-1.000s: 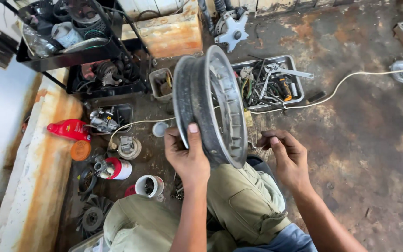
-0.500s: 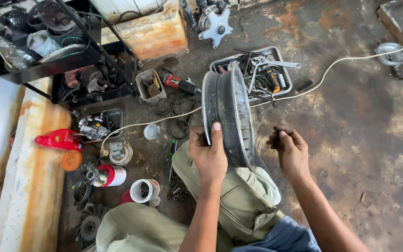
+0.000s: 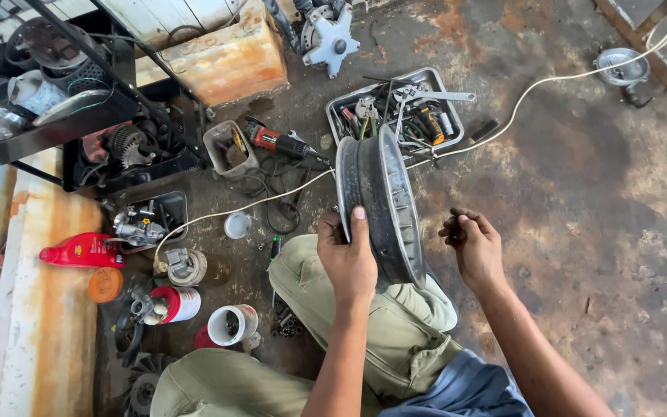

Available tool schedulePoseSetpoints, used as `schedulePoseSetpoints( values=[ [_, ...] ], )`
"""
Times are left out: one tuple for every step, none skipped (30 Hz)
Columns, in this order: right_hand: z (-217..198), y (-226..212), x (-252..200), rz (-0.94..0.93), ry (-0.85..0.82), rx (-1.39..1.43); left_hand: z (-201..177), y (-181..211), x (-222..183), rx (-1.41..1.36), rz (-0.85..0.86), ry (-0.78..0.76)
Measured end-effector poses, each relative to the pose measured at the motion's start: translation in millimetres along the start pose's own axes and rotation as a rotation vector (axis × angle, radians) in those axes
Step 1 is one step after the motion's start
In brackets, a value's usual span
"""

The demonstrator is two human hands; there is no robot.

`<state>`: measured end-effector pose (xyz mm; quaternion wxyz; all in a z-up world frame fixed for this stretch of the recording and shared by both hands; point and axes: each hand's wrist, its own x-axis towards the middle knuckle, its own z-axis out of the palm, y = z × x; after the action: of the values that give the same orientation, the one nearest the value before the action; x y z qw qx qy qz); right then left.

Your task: Repairing a motorcycle wheel rim by installing internal components and fasteners

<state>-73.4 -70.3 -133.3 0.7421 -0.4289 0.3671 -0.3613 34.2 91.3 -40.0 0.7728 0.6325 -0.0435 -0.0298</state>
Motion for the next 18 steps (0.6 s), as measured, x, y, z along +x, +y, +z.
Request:
schedulePoseSetpoints(
  values=[
    [-1.4,1.2,0.8,0.001,0.002,0.001,0.8,2.1,-1.1,0.002,-0.001,-0.001],
    [-2.8,2.5,1.5,-0.002,0.004,-0.007,1.5,4.2,-2.2,0.005,-0.005,-0.009],
    [-3.7,3.9,2.6,-0.005,0.005,-0.014,2.1,6.4,-2.8,0.008,-0.009,-0.015],
    [-5.2,5.9,2.9,-0.004,0.006,-0.013,2.6,5.7,-2.9,0.01,-0.01,-0.016],
    [-6.9,8.3,2.5,-0.012,0.004,-0.036,2.7,5.2,-3.4,0.009,-0.01,-0.014],
    [-9.0,10.6,2.4,-0.02,0.003,-0.06,3.2,4.4,-4.1,0.009,-0.01,-0.012],
    [-12.1,17.7,4.3,-0.019,0.014,-0.057,3.6,4.9,-3.1,0.013,-0.014,-0.022],
    [-15.8,24.8,6.7,-0.015,0.024,-0.082,4.7,5.0,-2.2,0.036,-0.005,-0.001],
    [-22.5,32.1,7.1,-0.007,0.039,-0.11,5.7,4.2,-3.7,0.061,-0.001,0.018],
    [-30.8,39.0,6.4,-0.002,0.054,-0.11,5.6,1.4,-5.5,0.067,-0.011,0.006],
    [-36.2,45.3,8.9,0.006,0.064,-0.158,6.5,-0.6,-4.7,0.087,0.002,0.015],
    [-41.7,51.5,11.0,0.016,0.075,-0.206,7.2,-2.6,-4.3,0.107,0.015,0.023],
    [-50.6,59.9,13.8,0.02,0.09,-0.204,8.7,2.2,-6.9,0.113,0.007,0.01],
    [-59.9,68.3,17.0,0.04,0.09,-0.264,11.0,6.6,-9.5,0.136,0.009,0.014],
    [-70.3,75.1,22.7,0.059,0.095,-0.326,16.7,10.2,-10.4,0.157,0.009,0.013],
    [-86.2,84.7,25.4,0.062,0.115,-0.323,17.6,8.3,-12.3,0.162,0.0,-0.005],
    [-100.3,94.2,29.6,0.054,0.147,-0.368,17.7,6.7,-13.7,0.17,-0.009,0.0],
    [-114.3,103.8,33.7,0.046,0.179,-0.413,17.8,5.2,-14.8,0.178,-0.019,0.006]
  ],
)
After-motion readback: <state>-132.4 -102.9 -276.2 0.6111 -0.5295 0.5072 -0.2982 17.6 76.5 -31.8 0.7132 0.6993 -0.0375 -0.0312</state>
